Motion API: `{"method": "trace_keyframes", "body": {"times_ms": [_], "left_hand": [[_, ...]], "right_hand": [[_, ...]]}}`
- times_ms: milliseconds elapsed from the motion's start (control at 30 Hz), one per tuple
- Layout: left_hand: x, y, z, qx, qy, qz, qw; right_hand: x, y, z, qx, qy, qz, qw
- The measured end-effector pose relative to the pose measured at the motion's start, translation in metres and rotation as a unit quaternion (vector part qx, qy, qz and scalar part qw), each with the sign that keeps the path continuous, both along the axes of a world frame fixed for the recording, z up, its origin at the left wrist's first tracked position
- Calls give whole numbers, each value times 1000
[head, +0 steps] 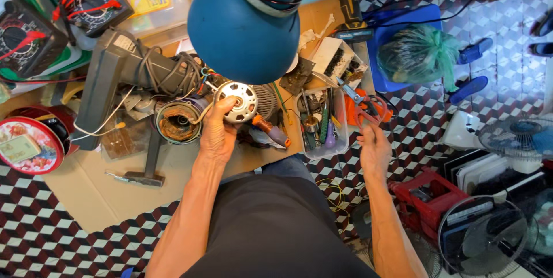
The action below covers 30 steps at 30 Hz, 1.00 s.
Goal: The person works on a disassembled electrical motor rotor, using pliers and a screwdriver to adjust and secure internal components. The person repeatedly repositions the rotor and uses tools to manipulate wires and small parts within the assembly.
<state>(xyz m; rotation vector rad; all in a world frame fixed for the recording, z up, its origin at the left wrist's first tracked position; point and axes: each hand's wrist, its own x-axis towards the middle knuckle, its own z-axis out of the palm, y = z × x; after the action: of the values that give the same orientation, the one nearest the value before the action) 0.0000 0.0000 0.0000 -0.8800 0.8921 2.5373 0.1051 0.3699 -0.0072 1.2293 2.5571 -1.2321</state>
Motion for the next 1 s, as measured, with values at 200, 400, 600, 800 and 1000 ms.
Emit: {"method": "trace_keyframes", "body": {"times_ms": [200,400,600,800,1000], "left_hand": [[1,11,0,-22,-23,-15,999],[7,9,4,-49,-30,-23,998],[3,9,13,-53,-29,-15,998],[5,5,9,-50,-9,-11,999],[7,4,3,-63,-13,-7,998]], "right_hand": [[-2,-5,-2,14,-15,30,999],[-3,-19,4,96,-27,127,987],[-14,-14,12,91,-72,45,992],[-27,-1,22,117,-40,93,988],[-18,-34,-10,93,-32,218,971]]}}
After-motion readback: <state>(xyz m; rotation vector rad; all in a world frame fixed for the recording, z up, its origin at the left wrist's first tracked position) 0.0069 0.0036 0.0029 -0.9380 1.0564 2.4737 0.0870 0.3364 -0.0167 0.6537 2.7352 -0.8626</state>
